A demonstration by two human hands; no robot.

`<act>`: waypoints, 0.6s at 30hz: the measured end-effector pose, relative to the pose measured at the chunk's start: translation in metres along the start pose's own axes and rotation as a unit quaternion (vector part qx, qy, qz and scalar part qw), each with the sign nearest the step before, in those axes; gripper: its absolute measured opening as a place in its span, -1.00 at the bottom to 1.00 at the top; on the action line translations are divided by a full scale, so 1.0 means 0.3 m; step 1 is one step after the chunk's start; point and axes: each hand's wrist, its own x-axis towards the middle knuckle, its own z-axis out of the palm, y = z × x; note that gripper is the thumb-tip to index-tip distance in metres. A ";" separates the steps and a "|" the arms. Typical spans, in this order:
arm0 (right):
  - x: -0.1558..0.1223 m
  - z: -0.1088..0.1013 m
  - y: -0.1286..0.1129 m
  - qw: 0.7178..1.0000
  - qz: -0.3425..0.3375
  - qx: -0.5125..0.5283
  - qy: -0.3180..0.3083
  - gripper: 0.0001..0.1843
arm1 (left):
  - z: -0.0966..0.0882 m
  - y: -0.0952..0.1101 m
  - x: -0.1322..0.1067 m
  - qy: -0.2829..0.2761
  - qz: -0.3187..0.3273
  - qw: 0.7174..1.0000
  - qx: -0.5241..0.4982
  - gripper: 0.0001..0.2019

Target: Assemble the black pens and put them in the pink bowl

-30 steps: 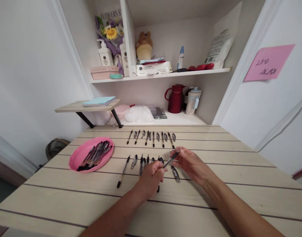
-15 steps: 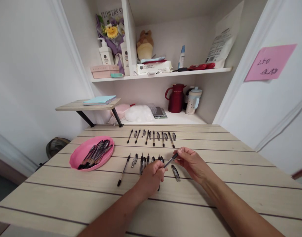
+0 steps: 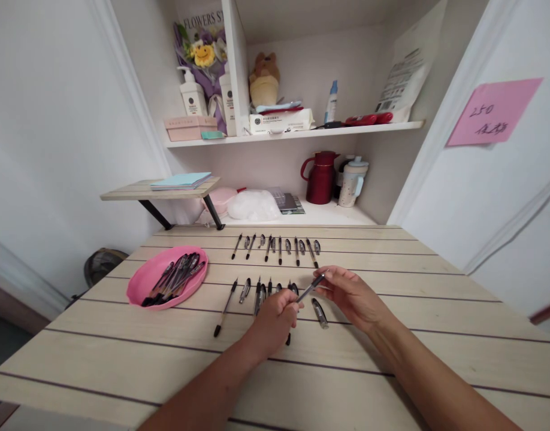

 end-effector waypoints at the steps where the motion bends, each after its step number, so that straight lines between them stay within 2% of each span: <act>1: 0.001 0.000 0.001 1.000 -0.006 -0.004 0.006 -0.81 | -0.001 0.002 -0.001 0.002 0.007 1.000 0.010 -0.88; 5: 0.009 -0.003 0.001 0.999 -0.020 -0.045 0.021 -0.81 | -0.005 0.007 -0.002 0.009 0.014 0.999 0.033 -0.86; 8: 0.011 -0.012 -0.001 0.987 -0.016 -0.155 0.032 -0.73 | -0.014 0.013 0.001 0.026 0.003 1.000 0.014 -0.86; 10: 0.007 -0.019 0.007 0.952 -0.030 -0.298 0.059 -0.71 | -0.023 0.019 0.003 0.044 0.002 0.999 -0.006 -0.87; 13: -0.004 -0.025 0.033 0.855 -0.046 -0.512 0.072 -0.72 | -0.034 0.026 0.004 0.058 -0.004 0.998 -0.013 -0.89; 15: -0.008 -0.025 0.047 0.808 -0.041 -0.585 0.056 -0.77 | -0.035 0.026 0.002 0.052 -0.010 0.999 -0.008 -0.88; 17: -0.003 -0.027 0.045 0.804 -0.035 -0.592 0.052 -0.84 | -0.031 0.020 0.000 0.039 -0.009 0.999 -0.010 -0.87; 18: 0.002 -0.029 0.038 0.819 -0.033 -0.570 0.056 -0.86 | -0.027 0.015 -0.001 0.031 -0.006 0.999 -0.014 -0.86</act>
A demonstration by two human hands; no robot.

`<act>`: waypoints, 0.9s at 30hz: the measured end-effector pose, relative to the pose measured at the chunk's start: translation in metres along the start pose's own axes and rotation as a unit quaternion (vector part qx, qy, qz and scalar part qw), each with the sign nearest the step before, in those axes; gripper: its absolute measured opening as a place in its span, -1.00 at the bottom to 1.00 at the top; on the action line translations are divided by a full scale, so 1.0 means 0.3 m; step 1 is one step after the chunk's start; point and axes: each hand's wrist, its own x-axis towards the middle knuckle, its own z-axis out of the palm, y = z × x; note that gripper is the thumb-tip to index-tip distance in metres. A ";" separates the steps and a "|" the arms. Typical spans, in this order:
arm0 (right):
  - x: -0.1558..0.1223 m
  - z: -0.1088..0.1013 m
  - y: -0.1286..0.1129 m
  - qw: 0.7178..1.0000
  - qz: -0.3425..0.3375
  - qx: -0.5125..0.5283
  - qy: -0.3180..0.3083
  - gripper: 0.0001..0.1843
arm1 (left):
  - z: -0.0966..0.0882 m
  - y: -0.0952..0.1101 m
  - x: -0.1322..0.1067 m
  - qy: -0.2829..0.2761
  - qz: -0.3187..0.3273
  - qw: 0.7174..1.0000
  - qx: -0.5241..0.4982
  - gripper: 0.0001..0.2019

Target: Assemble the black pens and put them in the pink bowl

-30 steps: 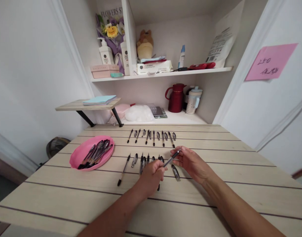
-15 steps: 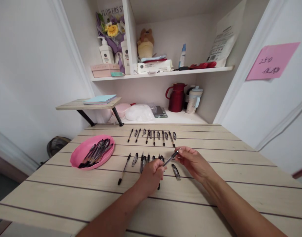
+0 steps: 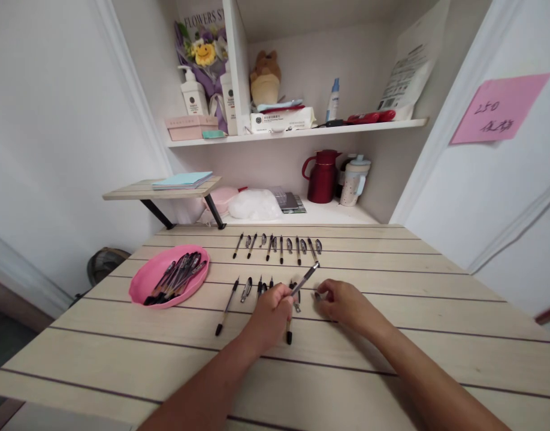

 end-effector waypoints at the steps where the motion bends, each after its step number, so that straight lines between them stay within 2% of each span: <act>1: 0.008 -0.010 0.000 0.999 0.010 0.051 0.009 -0.88 | 0.004 -0.004 -0.001 -0.007 0.003 1.000 -0.003 -0.87; 3: 0.025 -0.035 0.000 0.975 0.030 0.214 0.052 -0.86 | 0.014 -0.010 -0.003 -0.016 0.007 1.000 -0.001 -0.88; 6: 0.038 -0.065 -0.002 0.879 0.035 0.460 0.123 -0.74 | 0.024 -0.009 -0.006 -0.020 0.006 1.000 0.013 -0.89; 7: 0.038 -0.071 -0.004 0.851 0.031 0.507 0.136 -0.71 | 0.026 -0.007 -0.006 -0.019 0.006 1.000 0.016 -0.89; 9: 0.033 -0.073 -0.012 0.823 0.023 0.550 0.143 -0.69 | 0.028 -0.005 -0.007 -0.019 -0.001 1.000 0.020 -0.89; 12: 0.019 -0.064 -0.031 0.820 0.019 0.557 0.130 -0.67 | 0.028 -0.009 -0.005 -0.023 -0.010 0.999 0.020 -0.88; 22: -0.007 -0.018 -0.057 0.864 0.021 0.503 0.021 -0.65 | 0.028 0.000 -0.010 -0.015 -0.017 0.999 0.028 -0.86; 27: -0.011 0.004 -0.053 0.861 0.007 0.508 -0.010 -0.67 | 0.027 -0.012 -0.004 -0.013 -0.010 0.999 0.034 -0.83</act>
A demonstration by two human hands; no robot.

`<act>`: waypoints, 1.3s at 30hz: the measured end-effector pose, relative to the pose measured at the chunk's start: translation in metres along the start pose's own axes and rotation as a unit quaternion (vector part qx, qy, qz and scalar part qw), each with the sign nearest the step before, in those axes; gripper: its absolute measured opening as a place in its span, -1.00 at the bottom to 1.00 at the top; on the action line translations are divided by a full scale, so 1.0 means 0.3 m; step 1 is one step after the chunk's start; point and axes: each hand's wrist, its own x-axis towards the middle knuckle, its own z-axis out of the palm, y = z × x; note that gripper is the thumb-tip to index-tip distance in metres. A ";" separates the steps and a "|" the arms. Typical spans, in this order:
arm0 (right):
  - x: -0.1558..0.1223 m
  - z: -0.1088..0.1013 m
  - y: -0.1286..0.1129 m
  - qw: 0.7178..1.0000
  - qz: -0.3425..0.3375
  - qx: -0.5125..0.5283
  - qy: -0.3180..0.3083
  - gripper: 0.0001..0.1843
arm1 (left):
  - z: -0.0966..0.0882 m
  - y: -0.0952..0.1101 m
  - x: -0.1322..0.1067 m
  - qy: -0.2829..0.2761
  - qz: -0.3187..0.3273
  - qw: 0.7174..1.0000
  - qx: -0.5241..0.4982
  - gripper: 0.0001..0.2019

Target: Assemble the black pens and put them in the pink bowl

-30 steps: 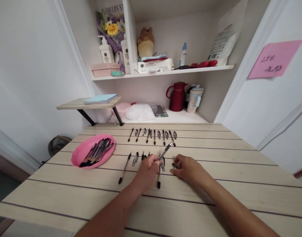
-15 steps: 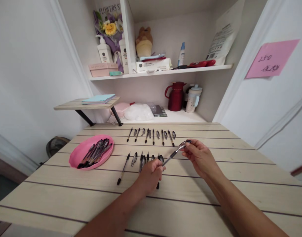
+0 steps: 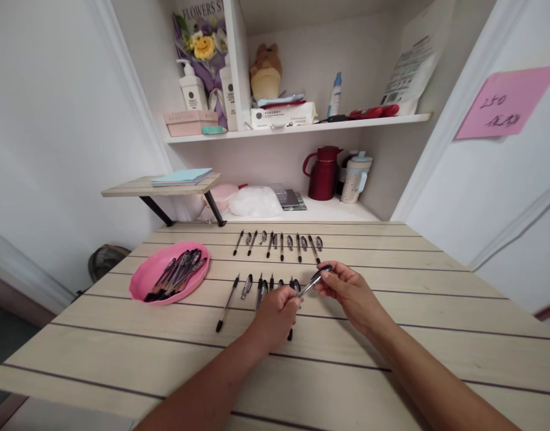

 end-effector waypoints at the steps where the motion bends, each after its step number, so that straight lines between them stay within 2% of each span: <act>1: -0.001 0.002 0.002 1.000 0.002 0.002 -0.001 -0.66 | 0.000 -0.004 0.002 0.001 0.004 1.000 0.000 -0.84; 14: -0.017 0.035 0.010 1.000 -0.007 0.014 -0.004 -0.66 | -0.005 -0.001 -0.008 0.029 0.035 0.998 0.039 -0.88; 20: -0.011 0.020 0.007 1.000 0.008 -0.005 -0.007 -0.63 | -0.005 -0.008 -0.001 0.009 0.052 0.996 0.075 -0.82; 23: -0.005 -0.010 -0.004 1.000 0.006 -0.010 0.024 -0.57 | -0.031 0.007 -0.003 0.052 0.087 0.985 0.137 -0.77; 26: 0.009 -0.057 -0.004 0.997 0.006 -0.026 0.067 -0.57 | -0.103 0.027 -0.012 0.149 0.127 0.952 0.237 -0.78; 28: 0.022 -0.087 0.005 0.996 0.015 -0.038 0.083 -0.60 | -0.185 0.035 -0.022 0.195 0.116 0.926 0.301 -0.79; 31: 0.040 -0.109 0.025 0.995 0.030 -0.045 0.082 -0.63 | -0.348 0.029 -0.045 0.258 0.038 0.888 0.379 -0.77; 35: 0.045 -0.107 0.048 0.995 0.036 -0.065 0.059 -0.63 | -0.560 -0.010 -0.079 0.315 -0.115 0.833 0.440 -0.78; 37: 0.045 -0.105 0.055 0.995 0.036 -0.076 0.058 -0.62 | -0.630 -0.037 -0.089 0.324 -0.153 0.820 0.447 -0.79; 39: 0.047 -0.106 0.059 0.994 0.038 -0.078 0.062 -0.61 | -0.673 -0.063 -0.093 0.327 -0.172 0.811 0.454 -0.80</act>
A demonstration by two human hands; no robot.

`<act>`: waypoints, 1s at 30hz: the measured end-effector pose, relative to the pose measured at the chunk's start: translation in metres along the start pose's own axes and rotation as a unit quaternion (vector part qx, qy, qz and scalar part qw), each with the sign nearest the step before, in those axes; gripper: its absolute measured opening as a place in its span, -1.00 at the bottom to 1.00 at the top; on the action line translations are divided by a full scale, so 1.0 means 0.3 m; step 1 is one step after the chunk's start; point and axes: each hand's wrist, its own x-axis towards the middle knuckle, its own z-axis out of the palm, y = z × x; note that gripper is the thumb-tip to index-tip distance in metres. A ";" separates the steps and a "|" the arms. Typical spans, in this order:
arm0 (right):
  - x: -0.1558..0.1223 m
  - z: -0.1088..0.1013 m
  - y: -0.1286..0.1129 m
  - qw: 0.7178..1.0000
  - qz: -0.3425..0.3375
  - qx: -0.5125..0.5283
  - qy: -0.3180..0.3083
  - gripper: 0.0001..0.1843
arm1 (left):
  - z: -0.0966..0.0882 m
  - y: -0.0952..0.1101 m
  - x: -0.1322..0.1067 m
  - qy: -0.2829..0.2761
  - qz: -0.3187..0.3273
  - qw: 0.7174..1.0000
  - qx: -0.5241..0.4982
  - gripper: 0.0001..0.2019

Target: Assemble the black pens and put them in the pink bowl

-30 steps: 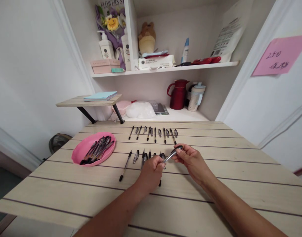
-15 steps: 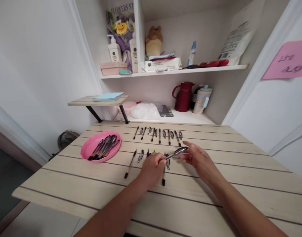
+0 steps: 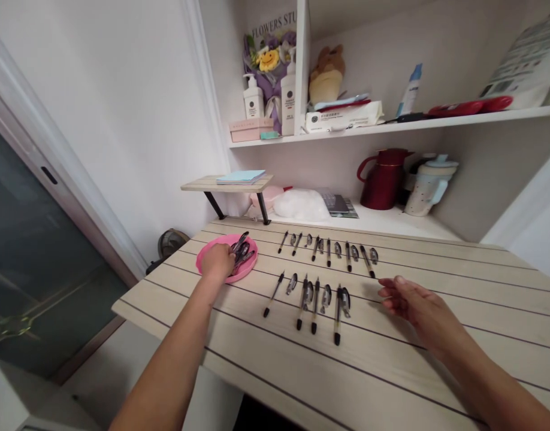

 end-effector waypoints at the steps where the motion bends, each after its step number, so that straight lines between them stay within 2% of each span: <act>1: 0.002 -0.001 0.001 1.000 0.001 0.002 0.003 -0.61 | 0.005 -0.013 0.008 -0.002 -0.005 1.000 0.007 -0.81; 4: 0.008 -0.003 0.000 1.000 0.001 -0.002 0.017 -0.64 | 0.018 -0.020 0.011 -0.006 -0.009 1.000 0.018 -0.80; 6: 0.008 0.001 -0.001 1.000 0.006 -0.014 0.025 -0.67 | 0.025 0.008 -0.008 0.005 0.001 1.000 0.021 -0.75; 8: 0.006 0.009 0.001 0.999 0.010 -0.028 0.031 -0.71 | 0.034 0.065 -0.048 0.033 0.050 0.998 0.006 -0.71; 10: 0.005 0.017 0.006 0.999 0.008 -0.040 0.034 -0.74 | 0.049 0.147 -0.111 0.058 0.159 0.984 -0.052 -0.72; 11: 0.007 0.021 0.009 0.998 0.009 -0.052 0.033 -0.75 | 0.060 0.194 -0.147 0.048 0.221 0.969 -0.099 -0.73; 13: 0.020 0.023 0.010 0.996 0.015 -0.090 0.016 -0.77 | 0.084 0.289 -0.220 -0.021 0.306 0.932 -0.194 -0.76; 16: 0.066 0.012 -0.007 0.975 0.014 -0.223 -0.014 -0.76 | 0.120 0.407 -0.303 -0.112 0.347 0.884 -0.293 -0.78; 19: 0.137 0.000 -0.041 0.898 -0.027 -0.438 0.031 -0.74 | 0.155 0.480 -0.338 -0.169 0.341 0.853 -0.358 -0.80; 21: 0.183 0.003 -0.060 0.853 -0.051 -0.516 0.068 -0.74 | 0.183 0.507 -0.344 -0.210 0.317 0.832 -0.404 -0.80; 26: 0.247 0.046 -0.062 0.828 -0.065 -0.546 0.112 -0.78 | 0.250 0.521 -0.342 -0.294 0.200 0.787 -0.505 -0.81; 30: 0.245 0.076 -0.058 0.838 -0.070 -0.529 0.115 -0.80 | 0.251 0.508 -0.331 -0.315 0.100 0.755 -0.566 -0.82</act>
